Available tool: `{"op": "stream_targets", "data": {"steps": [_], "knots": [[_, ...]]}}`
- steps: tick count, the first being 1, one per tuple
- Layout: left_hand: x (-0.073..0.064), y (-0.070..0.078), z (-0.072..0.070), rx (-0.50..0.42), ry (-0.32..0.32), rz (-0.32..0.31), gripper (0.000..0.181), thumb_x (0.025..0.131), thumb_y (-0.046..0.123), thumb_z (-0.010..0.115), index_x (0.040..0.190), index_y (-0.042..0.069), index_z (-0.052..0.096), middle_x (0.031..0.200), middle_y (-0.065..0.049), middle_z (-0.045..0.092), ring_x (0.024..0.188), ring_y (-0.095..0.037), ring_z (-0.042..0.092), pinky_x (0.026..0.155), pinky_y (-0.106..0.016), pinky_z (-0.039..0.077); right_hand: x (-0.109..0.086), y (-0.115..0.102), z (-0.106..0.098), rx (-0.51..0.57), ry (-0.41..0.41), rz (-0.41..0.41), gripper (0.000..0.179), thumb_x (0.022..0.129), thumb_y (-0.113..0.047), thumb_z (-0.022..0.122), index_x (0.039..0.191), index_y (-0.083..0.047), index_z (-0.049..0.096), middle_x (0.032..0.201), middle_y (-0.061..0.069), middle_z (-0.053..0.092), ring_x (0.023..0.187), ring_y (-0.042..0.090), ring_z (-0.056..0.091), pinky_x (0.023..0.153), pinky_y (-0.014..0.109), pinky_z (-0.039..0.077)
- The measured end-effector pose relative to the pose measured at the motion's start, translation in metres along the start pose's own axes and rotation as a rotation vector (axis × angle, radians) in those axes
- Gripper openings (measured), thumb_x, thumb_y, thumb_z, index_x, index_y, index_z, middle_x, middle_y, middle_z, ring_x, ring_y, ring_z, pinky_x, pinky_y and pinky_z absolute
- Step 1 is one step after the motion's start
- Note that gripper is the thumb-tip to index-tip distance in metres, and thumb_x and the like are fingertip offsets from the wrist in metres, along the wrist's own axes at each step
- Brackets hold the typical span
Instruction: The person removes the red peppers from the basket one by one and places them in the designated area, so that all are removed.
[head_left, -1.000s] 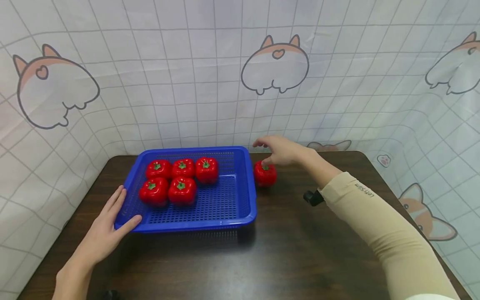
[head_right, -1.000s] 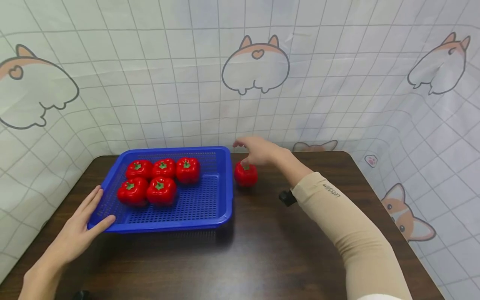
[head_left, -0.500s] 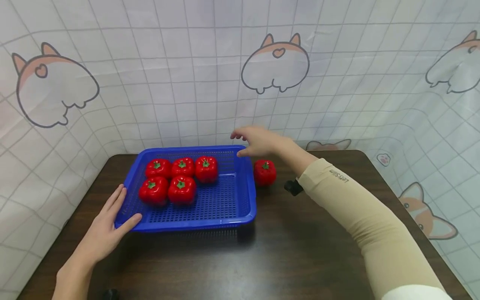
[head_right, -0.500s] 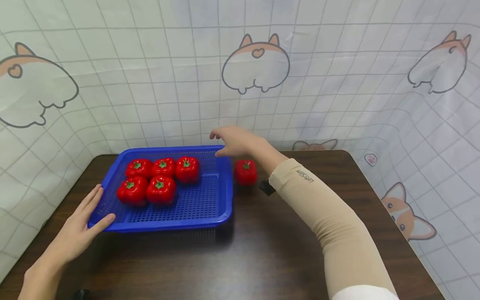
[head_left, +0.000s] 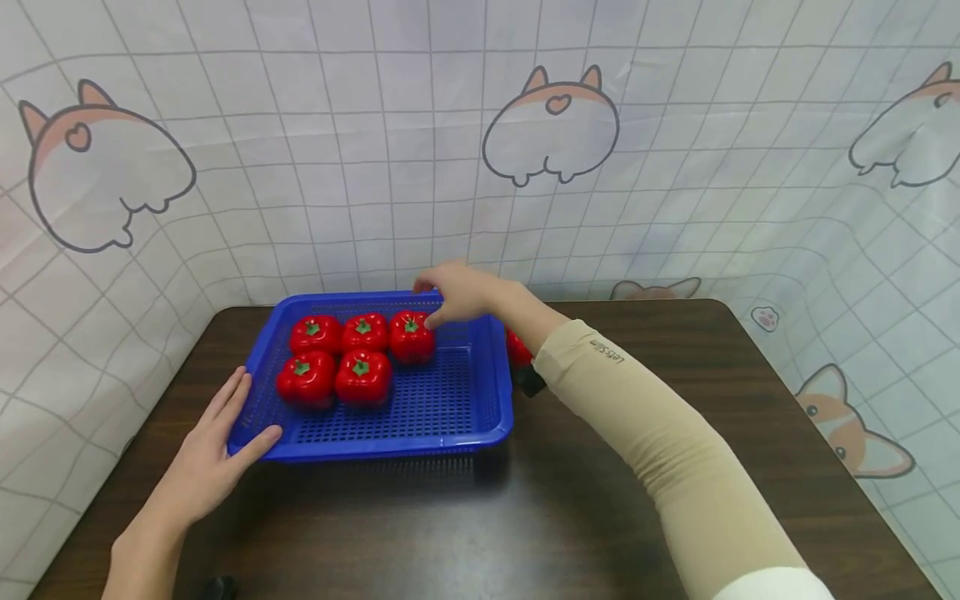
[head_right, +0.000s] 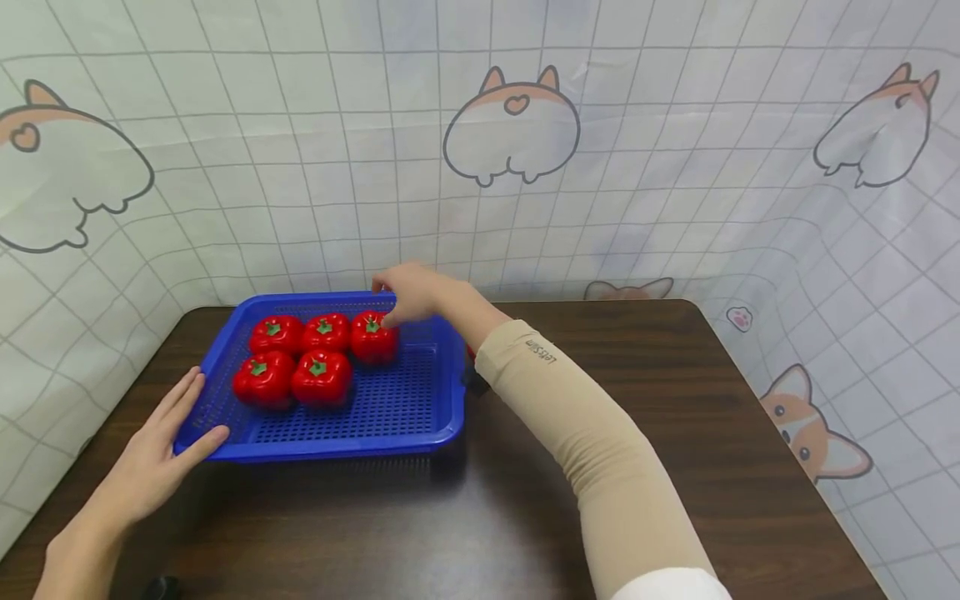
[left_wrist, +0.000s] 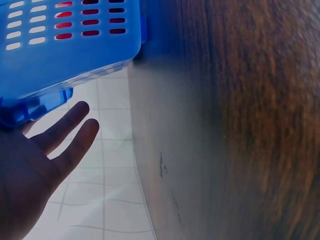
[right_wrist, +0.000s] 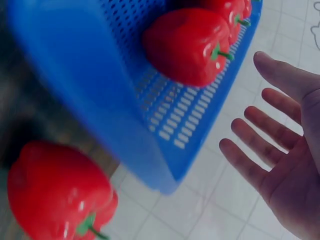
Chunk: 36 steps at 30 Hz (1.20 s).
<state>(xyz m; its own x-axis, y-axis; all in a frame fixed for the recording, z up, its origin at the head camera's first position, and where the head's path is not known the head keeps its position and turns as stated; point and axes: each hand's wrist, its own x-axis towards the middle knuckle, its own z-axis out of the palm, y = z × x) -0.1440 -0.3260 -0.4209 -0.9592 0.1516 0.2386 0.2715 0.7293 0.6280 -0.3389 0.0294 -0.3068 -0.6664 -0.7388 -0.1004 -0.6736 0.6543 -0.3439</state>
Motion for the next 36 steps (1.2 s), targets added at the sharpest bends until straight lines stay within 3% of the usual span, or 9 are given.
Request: {"op": "stream_targets", "data": {"steps": [5, 13, 19, 25, 32, 36], "knots": [[0.000, 0.001, -0.001, 0.000, -0.003, -0.003, 0.083, 0.100, 0.034, 0.066, 0.164, 0.006, 0.019, 0.172, -0.008, 0.009, 0.151, -0.050, 0.016, 0.112, -0.075, 0.017, 0.015, -0.008, 0.011, 0.008, -0.031, -0.005, 0.056, 0.093, -0.020, 0.078, 0.140, -0.002, 0.057, 0.144, 0.014, 0.058, 0.136, 0.029, 0.050, 0.112, 0.040, 0.040], [0.002, 0.000, -0.004, -0.009, -0.018, -0.012, 0.084, 0.101, 0.034, 0.065, 0.165, 0.009, 0.017, 0.172, -0.005, 0.006, 0.152, -0.049, 0.013, 0.111, -0.076, 0.016, 0.031, -0.018, 0.030, 0.016, -0.054, 0.068, 0.059, 0.091, -0.018, 0.080, 0.143, -0.005, 0.055, 0.143, 0.010, 0.057, 0.134, 0.026, 0.048, 0.111, 0.040, 0.041], [0.002, -0.001, -0.001, -0.007, -0.008, -0.010, 0.084, 0.101, 0.034, 0.066, 0.164, 0.007, 0.018, 0.172, -0.007, 0.007, 0.152, -0.048, 0.014, 0.112, -0.075, 0.015, 0.035, -0.026, 0.042, -0.002, -0.058, 0.134, 0.063, 0.090, -0.016, 0.081, 0.146, -0.011, 0.053, 0.140, 0.010, 0.055, 0.131, 0.024, 0.049, 0.107, 0.039, 0.045], [0.001, 0.000, 0.000, -0.009, -0.004, -0.006, 0.084, 0.101, 0.034, 0.066, 0.164, 0.007, 0.019, 0.172, -0.006, 0.008, 0.152, -0.048, 0.015, 0.112, -0.074, 0.016, 0.032, -0.031, 0.046, -0.044, -0.061, 0.184, 0.064, 0.088, -0.015, 0.083, 0.146, -0.015, 0.055, 0.151, 0.012, 0.045, 0.137, 0.027, 0.046, 0.108, 0.044, 0.045], [0.000, -0.001, -0.001, -0.007, 0.001, -0.007, 0.084, 0.100, 0.034, 0.066, 0.164, 0.007, 0.019, 0.172, -0.007, 0.008, 0.151, -0.049, 0.015, 0.112, -0.075, 0.016, 0.032, -0.033, 0.049, -0.076, -0.065, 0.188, 0.062, 0.086, -0.013, 0.085, 0.141, -0.015, 0.054, 0.133, 0.010, 0.053, 0.116, 0.022, 0.054, 0.090, 0.035, 0.055], [0.000, -0.001, 0.000, -0.010, -0.001, -0.008, 0.084, 0.101, 0.034, 0.066, 0.164, 0.007, 0.019, 0.172, -0.007, 0.008, 0.151, -0.049, 0.015, 0.112, -0.075, 0.016, 0.033, -0.034, 0.050, -0.115, -0.065, 0.182, 0.063, 0.086, -0.014, 0.085, 0.141, -0.014, 0.054, 0.133, 0.010, 0.054, 0.116, 0.023, 0.055, 0.089, 0.037, 0.055]]}}
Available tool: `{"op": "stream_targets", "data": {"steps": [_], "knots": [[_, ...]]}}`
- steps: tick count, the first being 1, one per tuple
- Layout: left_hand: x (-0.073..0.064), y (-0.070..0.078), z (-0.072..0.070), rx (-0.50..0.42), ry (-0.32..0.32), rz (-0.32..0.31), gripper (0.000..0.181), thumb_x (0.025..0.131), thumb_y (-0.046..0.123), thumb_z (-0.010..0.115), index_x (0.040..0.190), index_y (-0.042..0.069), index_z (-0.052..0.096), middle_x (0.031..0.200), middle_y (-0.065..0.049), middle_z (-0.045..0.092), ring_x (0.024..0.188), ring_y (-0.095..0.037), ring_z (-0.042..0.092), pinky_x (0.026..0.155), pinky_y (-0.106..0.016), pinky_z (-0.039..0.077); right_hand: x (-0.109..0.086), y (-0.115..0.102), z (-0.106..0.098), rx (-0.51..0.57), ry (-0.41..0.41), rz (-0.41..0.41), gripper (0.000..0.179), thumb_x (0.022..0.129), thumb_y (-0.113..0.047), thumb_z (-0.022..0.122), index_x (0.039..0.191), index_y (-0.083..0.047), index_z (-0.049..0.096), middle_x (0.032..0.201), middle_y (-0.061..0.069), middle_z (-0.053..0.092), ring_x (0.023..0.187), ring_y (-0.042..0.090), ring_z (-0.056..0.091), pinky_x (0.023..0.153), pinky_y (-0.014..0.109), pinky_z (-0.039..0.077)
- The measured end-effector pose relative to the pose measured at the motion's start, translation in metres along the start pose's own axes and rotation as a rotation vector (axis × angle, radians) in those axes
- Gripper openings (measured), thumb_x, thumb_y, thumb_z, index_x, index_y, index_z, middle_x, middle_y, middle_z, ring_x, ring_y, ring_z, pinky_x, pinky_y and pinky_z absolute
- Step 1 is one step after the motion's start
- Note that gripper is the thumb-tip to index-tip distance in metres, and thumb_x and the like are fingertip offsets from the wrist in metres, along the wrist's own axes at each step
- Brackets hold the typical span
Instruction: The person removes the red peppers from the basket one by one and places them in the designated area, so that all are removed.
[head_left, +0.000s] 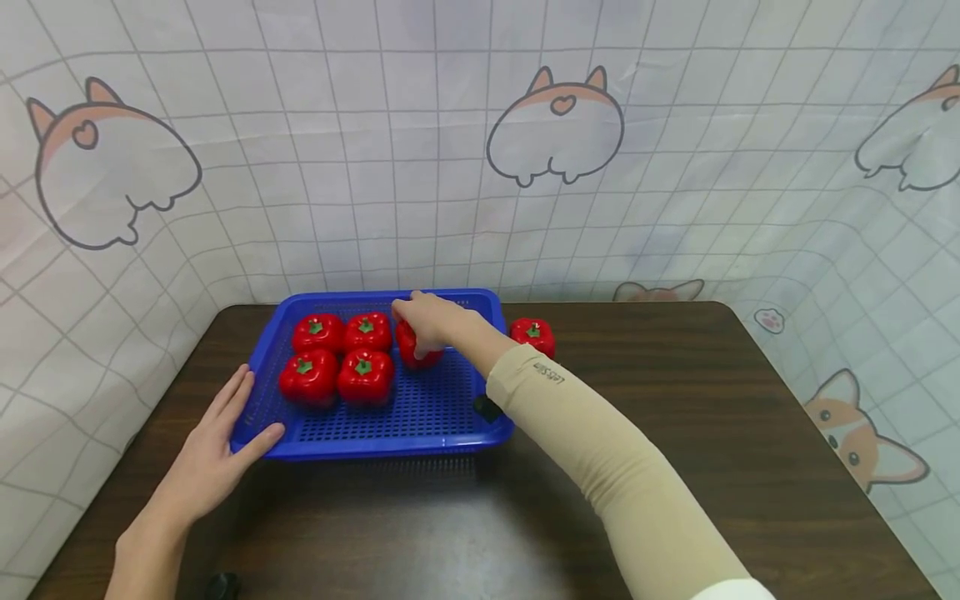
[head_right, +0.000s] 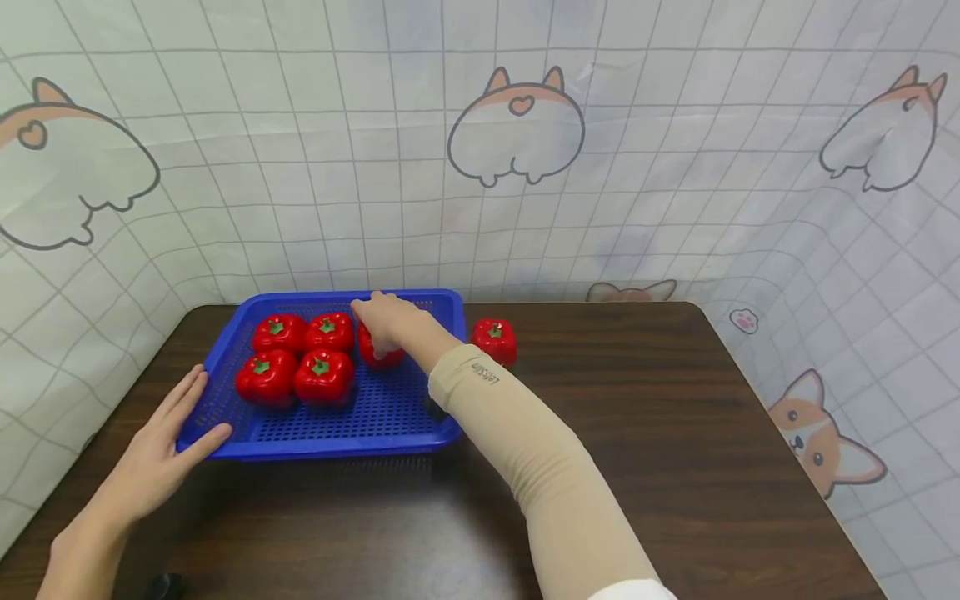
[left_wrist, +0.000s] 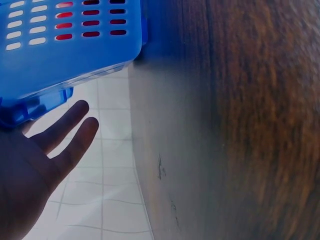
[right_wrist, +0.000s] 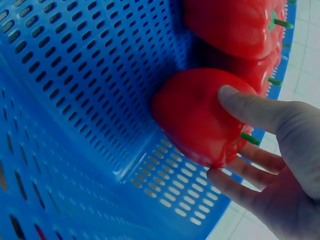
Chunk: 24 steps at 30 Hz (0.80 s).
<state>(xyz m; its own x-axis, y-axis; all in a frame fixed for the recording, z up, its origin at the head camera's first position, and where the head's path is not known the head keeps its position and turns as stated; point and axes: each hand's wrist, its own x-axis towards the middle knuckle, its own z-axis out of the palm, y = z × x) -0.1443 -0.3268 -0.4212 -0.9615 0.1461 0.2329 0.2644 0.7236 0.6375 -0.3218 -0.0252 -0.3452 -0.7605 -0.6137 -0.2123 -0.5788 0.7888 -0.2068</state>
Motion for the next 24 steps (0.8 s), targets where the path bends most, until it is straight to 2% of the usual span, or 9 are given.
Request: {"op": "stream_targets", "data": {"steps": [9, 16, 24], "knots": [[0.000, 0.000, 0.000, 0.003, 0.009, 0.003, 0.084, 0.100, 0.034, 0.066, 0.164, 0.006, 0.019, 0.172, -0.008, 0.009, 0.151, -0.050, 0.016, 0.112, -0.075, 0.016, -0.009, 0.008, -0.007, 0.077, -0.015, 0.006, 0.063, 0.088, -0.017, 0.084, 0.143, -0.012, 0.055, 0.134, 0.008, 0.055, 0.120, 0.022, 0.053, 0.097, 0.039, 0.052], [-0.001, 0.000, 0.000, 0.008, 0.006, -0.005, 0.084, 0.100, 0.035, 0.065, 0.164, 0.007, 0.019, 0.172, -0.008, 0.009, 0.151, -0.050, 0.015, 0.111, -0.076, 0.016, -0.015, 0.015, -0.019, 0.035, -0.028, -0.071, 0.063, 0.088, -0.019, 0.084, 0.142, -0.008, 0.054, 0.136, 0.011, 0.056, 0.127, 0.025, 0.051, 0.105, 0.039, 0.046], [0.000, -0.002, 0.002, -0.007, 0.002, 0.003, 0.084, 0.100, 0.034, 0.066, 0.164, 0.008, 0.018, 0.172, -0.007, 0.008, 0.151, -0.049, 0.015, 0.112, -0.075, 0.015, -0.029, 0.022, -0.034, 0.033, -0.010, -0.099, 0.059, 0.089, -0.020, 0.082, 0.141, -0.010, 0.055, 0.136, 0.010, 0.055, 0.124, 0.023, 0.052, 0.099, 0.038, 0.051]]}}
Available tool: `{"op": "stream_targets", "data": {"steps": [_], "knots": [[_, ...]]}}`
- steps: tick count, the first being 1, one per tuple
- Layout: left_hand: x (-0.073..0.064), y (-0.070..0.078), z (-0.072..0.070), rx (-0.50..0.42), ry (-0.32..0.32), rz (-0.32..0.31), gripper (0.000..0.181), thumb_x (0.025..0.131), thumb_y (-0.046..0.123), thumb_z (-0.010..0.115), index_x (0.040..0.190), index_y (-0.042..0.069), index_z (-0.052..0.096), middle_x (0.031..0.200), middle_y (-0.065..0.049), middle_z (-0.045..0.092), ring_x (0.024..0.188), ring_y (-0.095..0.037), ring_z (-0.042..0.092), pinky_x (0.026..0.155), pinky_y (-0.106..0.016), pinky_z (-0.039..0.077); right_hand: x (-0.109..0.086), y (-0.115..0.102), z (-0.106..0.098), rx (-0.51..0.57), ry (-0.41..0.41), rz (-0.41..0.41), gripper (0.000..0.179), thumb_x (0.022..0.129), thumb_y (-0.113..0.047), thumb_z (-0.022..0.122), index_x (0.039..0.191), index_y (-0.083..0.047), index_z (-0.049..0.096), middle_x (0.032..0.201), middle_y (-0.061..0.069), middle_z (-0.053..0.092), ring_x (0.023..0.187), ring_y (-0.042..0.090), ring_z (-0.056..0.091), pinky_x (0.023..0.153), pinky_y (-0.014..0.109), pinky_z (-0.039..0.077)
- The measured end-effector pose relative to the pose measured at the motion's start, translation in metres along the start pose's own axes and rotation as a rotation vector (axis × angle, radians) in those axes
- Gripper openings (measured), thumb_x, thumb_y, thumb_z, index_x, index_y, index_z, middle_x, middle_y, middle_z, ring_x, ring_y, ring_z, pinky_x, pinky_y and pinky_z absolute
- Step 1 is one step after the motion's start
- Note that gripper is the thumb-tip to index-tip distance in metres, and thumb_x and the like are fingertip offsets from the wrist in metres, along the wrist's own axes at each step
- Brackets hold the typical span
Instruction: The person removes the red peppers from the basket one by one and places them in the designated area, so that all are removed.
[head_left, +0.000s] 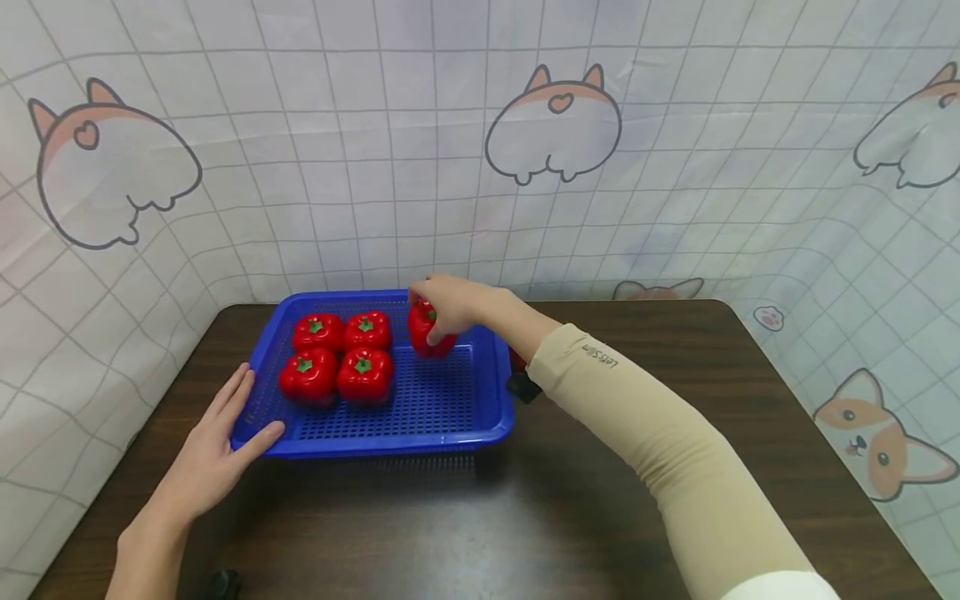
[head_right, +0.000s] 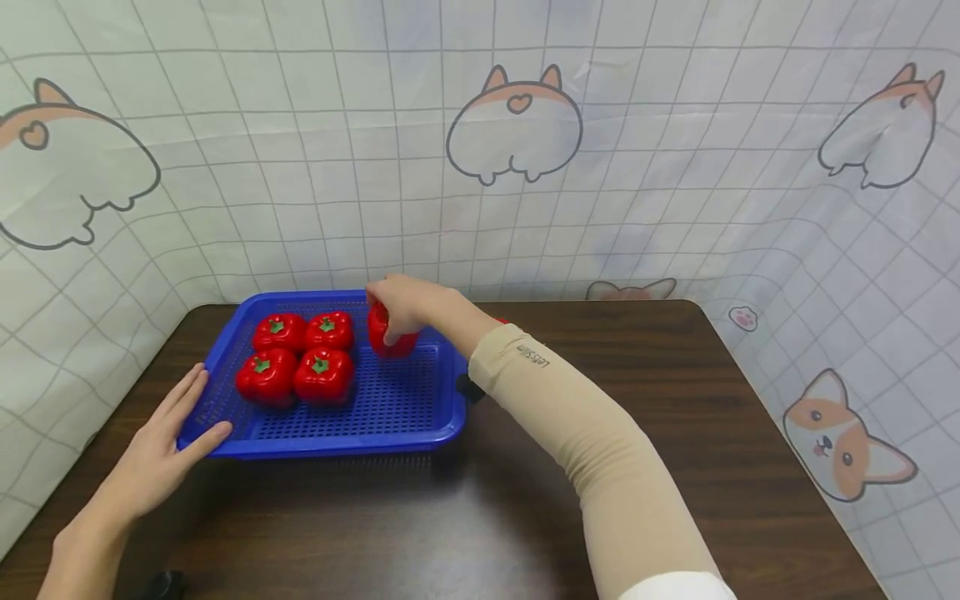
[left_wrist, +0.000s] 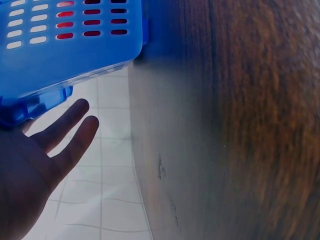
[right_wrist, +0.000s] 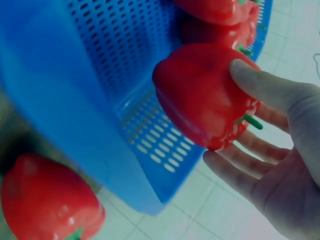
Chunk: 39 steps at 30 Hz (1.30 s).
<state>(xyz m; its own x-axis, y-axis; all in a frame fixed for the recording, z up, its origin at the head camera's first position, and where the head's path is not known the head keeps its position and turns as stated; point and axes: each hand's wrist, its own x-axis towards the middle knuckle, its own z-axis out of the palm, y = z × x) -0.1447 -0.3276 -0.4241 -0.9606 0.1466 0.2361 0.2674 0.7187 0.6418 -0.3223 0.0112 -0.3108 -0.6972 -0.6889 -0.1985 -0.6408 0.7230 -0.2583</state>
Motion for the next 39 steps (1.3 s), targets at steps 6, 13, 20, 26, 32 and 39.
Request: {"op": "stream_targets", "data": {"steps": [6, 13, 20, 26, 32, 39], "knots": [[0.000, -0.001, 0.000, 0.004, 0.002, -0.003, 0.084, 0.100, 0.034, 0.066, 0.164, 0.008, 0.019, 0.172, -0.007, 0.008, 0.151, -0.049, 0.015, 0.112, -0.076, 0.016, -0.015, 0.001, -0.013, 0.003, 0.012, -0.036, 0.058, 0.090, -0.019, 0.081, 0.141, -0.010, 0.054, 0.137, 0.010, 0.053, 0.123, 0.023, 0.052, 0.097, 0.037, 0.052], [0.000, 0.000, 0.000, 0.001, 0.002, -0.003, 0.083, 0.100, 0.034, 0.066, 0.164, 0.007, 0.019, 0.172, -0.007, 0.008, 0.151, -0.049, 0.015, 0.111, -0.076, 0.016, -0.036, 0.006, -0.023, 0.011, 0.036, -0.048, 0.057, 0.090, -0.016, 0.080, 0.141, -0.012, 0.055, 0.140, 0.012, 0.052, 0.125, 0.025, 0.053, 0.096, 0.039, 0.053], [0.001, -0.002, 0.004, -0.006, -0.008, 0.001, 0.084, 0.101, 0.034, 0.066, 0.165, 0.008, 0.018, 0.172, -0.006, 0.008, 0.152, -0.048, 0.015, 0.112, -0.075, 0.016, -0.060, 0.014, -0.034, 0.027, 0.069, -0.022, 0.060, 0.091, -0.017, 0.080, 0.145, -0.012, 0.054, 0.146, 0.013, 0.049, 0.129, 0.026, 0.051, 0.099, 0.040, 0.052], [0.001, -0.001, 0.003, -0.006, 0.007, 0.005, 0.083, 0.101, 0.033, 0.065, 0.164, 0.007, 0.019, 0.172, -0.007, 0.009, 0.151, -0.049, 0.015, 0.112, -0.075, 0.016, -0.078, 0.026, -0.042, 0.028, 0.124, 0.001, 0.063, 0.090, -0.019, 0.080, 0.147, -0.014, 0.054, 0.148, 0.013, 0.047, 0.131, 0.028, 0.048, 0.101, 0.043, 0.051], [0.001, -0.001, 0.001, -0.004, 0.006, 0.001, 0.083, 0.101, 0.033, 0.065, 0.164, 0.007, 0.019, 0.172, -0.007, 0.008, 0.151, -0.050, 0.015, 0.111, -0.076, 0.016, -0.096, 0.044, -0.047, 0.029, 0.178, 0.021, 0.062, 0.089, -0.018, 0.081, 0.145, -0.011, 0.055, 0.144, 0.015, 0.051, 0.129, 0.032, 0.050, 0.101, 0.049, 0.050], [0.001, 0.000, 0.001, -0.007, 0.003, -0.005, 0.083, 0.101, 0.034, 0.065, 0.164, 0.008, 0.019, 0.172, -0.007, 0.008, 0.151, -0.049, 0.015, 0.111, -0.076, 0.016, -0.113, 0.068, -0.049, 0.054, 0.215, 0.052, 0.061, 0.087, -0.016, 0.082, 0.142, -0.008, 0.057, 0.139, 0.017, 0.054, 0.125, 0.034, 0.052, 0.097, 0.050, 0.052]]}}
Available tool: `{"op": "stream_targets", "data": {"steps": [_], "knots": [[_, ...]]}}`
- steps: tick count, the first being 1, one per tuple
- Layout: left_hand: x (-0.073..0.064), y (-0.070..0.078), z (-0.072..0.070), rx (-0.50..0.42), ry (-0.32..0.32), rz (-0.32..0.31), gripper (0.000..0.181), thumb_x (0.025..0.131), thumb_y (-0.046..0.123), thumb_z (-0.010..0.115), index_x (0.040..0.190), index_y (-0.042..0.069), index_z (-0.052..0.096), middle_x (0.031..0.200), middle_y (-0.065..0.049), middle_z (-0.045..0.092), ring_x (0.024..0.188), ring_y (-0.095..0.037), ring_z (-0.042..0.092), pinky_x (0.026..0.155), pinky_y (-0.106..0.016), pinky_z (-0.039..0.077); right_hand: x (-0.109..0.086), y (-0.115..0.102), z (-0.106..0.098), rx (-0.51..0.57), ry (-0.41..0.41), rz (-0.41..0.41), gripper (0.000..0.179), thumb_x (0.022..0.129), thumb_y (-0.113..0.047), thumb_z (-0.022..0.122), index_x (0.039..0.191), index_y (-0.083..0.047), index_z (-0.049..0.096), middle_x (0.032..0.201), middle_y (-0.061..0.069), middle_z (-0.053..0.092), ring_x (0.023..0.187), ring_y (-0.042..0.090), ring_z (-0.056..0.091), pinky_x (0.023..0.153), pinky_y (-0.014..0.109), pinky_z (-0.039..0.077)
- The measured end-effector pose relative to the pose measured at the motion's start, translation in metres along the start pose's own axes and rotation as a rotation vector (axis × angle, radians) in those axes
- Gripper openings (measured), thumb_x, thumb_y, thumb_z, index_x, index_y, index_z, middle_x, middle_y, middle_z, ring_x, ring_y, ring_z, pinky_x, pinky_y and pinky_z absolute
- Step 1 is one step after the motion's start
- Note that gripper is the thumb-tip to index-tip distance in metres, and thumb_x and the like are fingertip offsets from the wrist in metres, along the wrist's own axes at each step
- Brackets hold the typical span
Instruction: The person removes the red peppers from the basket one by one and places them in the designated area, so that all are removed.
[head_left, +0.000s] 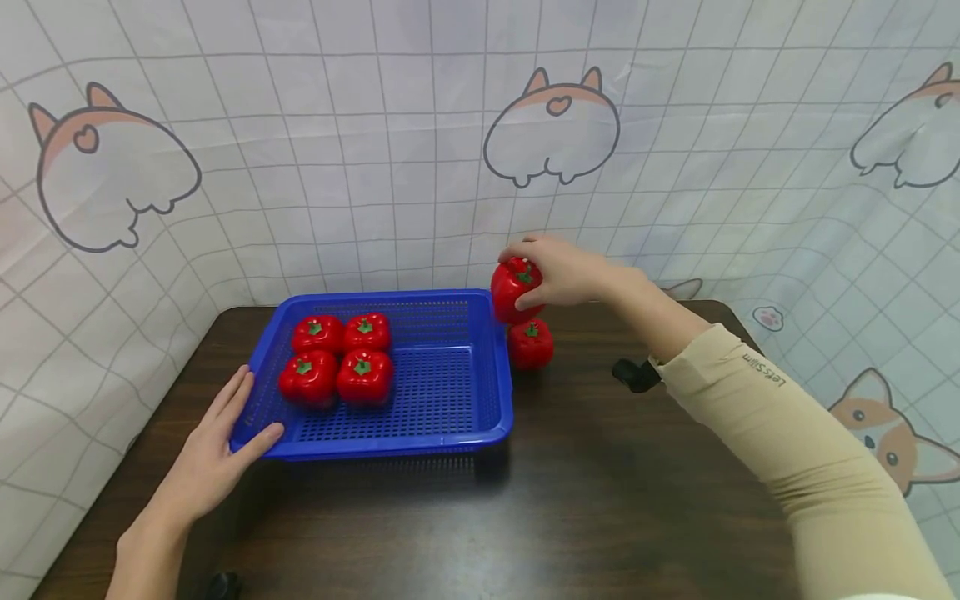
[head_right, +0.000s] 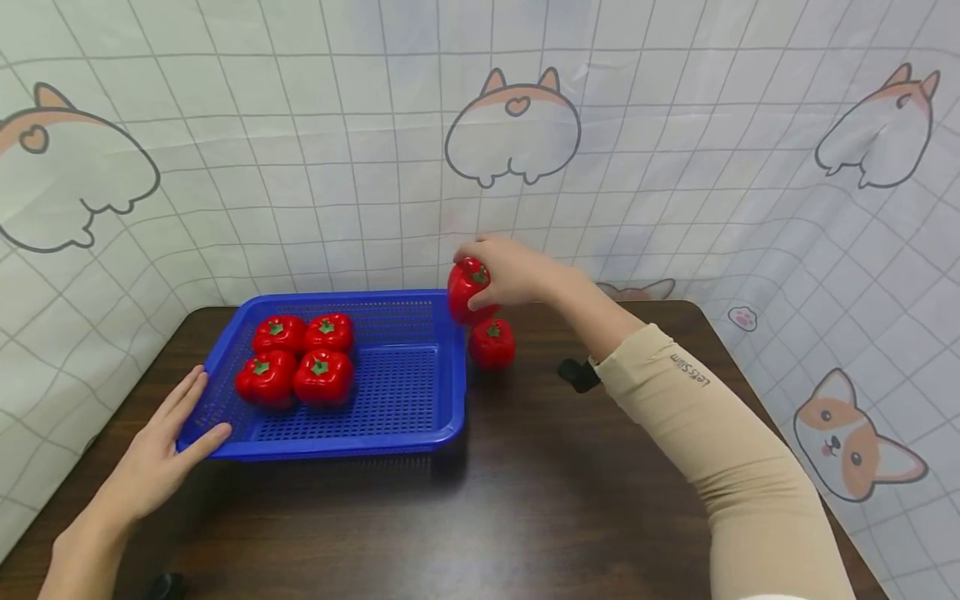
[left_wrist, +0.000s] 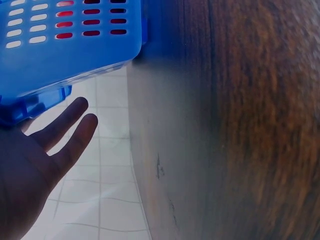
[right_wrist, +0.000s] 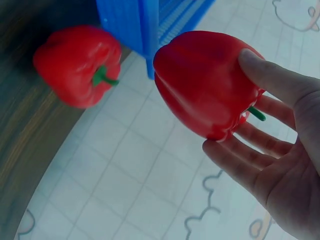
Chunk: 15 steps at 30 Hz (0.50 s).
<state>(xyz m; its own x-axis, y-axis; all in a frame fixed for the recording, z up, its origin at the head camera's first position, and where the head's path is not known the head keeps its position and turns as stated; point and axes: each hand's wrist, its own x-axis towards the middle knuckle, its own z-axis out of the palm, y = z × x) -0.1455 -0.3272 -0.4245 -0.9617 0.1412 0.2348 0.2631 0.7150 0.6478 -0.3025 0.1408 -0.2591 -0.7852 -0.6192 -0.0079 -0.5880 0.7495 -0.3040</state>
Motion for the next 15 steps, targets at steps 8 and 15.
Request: {"op": "stream_targets", "data": {"steps": [8, 15], "knots": [[-0.001, 0.001, 0.001, 0.010, 0.010, 0.005, 0.083, 0.100, 0.034, 0.066, 0.164, 0.006, 0.020, 0.172, -0.008, 0.009, 0.151, -0.049, 0.016, 0.111, -0.076, 0.017, -0.016, 0.027, -0.006, -0.006, 0.036, 0.043, 0.061, 0.086, -0.014, 0.083, 0.140, -0.006, 0.058, 0.136, 0.019, 0.055, 0.121, 0.036, 0.054, 0.092, 0.051, 0.055], [-0.002, 0.002, 0.001, 0.007, 0.010, 0.008, 0.083, 0.100, 0.034, 0.066, 0.164, 0.006, 0.020, 0.172, -0.008, 0.009, 0.151, -0.050, 0.016, 0.111, -0.076, 0.016, -0.031, 0.050, -0.003, 0.005, 0.043, 0.087, 0.063, 0.083, -0.011, 0.084, 0.140, -0.003, 0.057, 0.133, 0.020, 0.056, 0.120, 0.037, 0.053, 0.088, 0.051, 0.057]]}}
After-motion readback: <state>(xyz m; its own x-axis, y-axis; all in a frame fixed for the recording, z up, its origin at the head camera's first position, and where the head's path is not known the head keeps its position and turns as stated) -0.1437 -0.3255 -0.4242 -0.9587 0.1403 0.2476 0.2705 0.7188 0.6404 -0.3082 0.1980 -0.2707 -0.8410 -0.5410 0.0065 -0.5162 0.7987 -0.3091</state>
